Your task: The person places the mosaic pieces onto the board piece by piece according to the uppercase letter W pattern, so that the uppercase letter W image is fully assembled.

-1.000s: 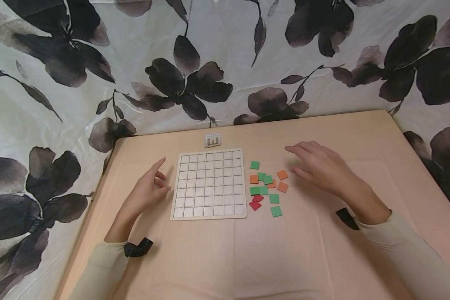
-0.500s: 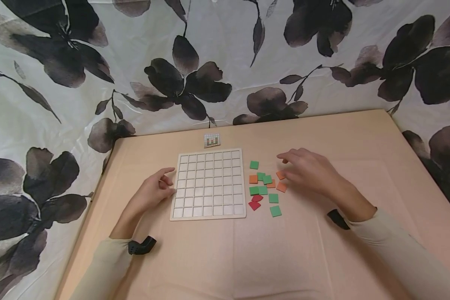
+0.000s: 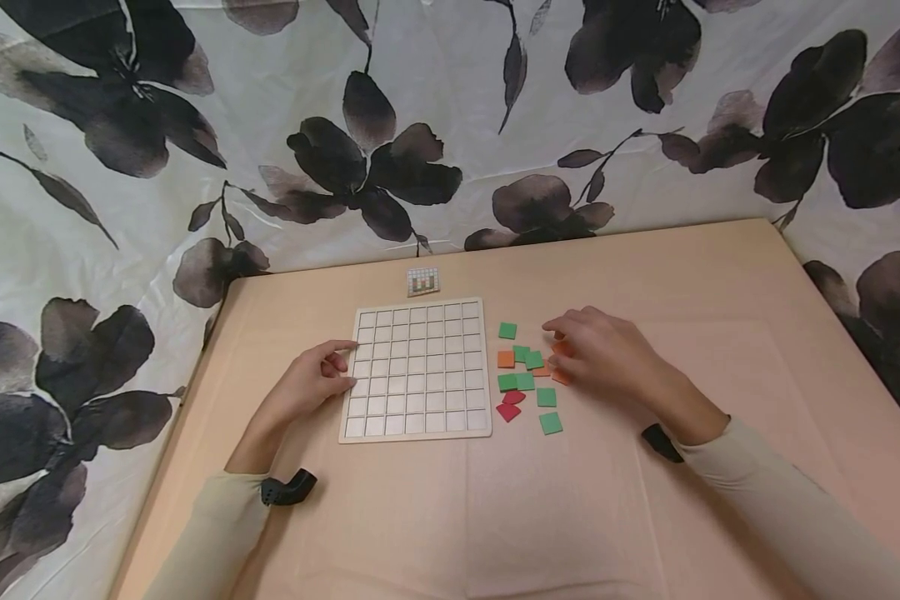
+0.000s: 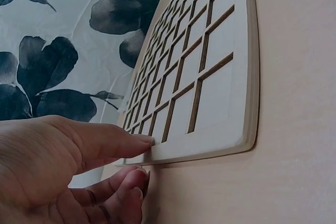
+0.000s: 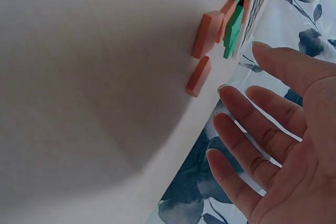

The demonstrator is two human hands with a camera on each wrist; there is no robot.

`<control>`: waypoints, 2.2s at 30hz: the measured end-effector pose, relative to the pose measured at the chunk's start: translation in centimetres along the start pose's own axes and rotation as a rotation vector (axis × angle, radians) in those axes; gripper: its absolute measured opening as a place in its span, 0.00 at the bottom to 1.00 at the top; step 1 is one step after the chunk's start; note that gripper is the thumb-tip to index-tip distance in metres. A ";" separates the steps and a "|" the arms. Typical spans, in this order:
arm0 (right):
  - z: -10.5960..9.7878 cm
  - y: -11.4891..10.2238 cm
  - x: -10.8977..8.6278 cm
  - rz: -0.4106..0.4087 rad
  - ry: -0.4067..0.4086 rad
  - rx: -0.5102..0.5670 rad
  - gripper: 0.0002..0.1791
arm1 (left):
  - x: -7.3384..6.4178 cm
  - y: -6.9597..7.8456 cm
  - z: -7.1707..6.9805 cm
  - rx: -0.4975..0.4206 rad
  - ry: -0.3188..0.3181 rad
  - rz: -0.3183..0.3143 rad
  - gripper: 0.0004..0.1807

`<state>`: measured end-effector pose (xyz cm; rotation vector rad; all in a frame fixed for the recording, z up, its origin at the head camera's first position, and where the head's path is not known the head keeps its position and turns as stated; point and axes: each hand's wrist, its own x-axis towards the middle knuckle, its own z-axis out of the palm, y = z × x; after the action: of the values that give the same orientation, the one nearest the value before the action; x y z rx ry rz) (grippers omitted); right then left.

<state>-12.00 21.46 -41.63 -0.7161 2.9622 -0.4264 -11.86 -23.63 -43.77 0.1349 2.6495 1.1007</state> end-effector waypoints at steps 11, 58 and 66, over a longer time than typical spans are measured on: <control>0.9 -0.7 0.1 -0.002 0.002 0.006 0.26 | 0.1 0.0 -0.2 -0.023 -0.029 -0.014 0.30; 3.0 -2.3 1.4 -0.062 0.088 -0.043 0.18 | 0.0 0.3 -0.8 -0.045 -0.097 -0.031 0.32; 2.8 -2.3 1.5 -0.066 0.085 -0.045 0.17 | 0.0 0.3 -0.7 -0.049 -0.095 -0.030 0.32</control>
<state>-11.94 18.13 -43.68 -0.8230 3.0436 -0.4049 -12.09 -23.87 -43.07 0.1336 2.5306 1.1198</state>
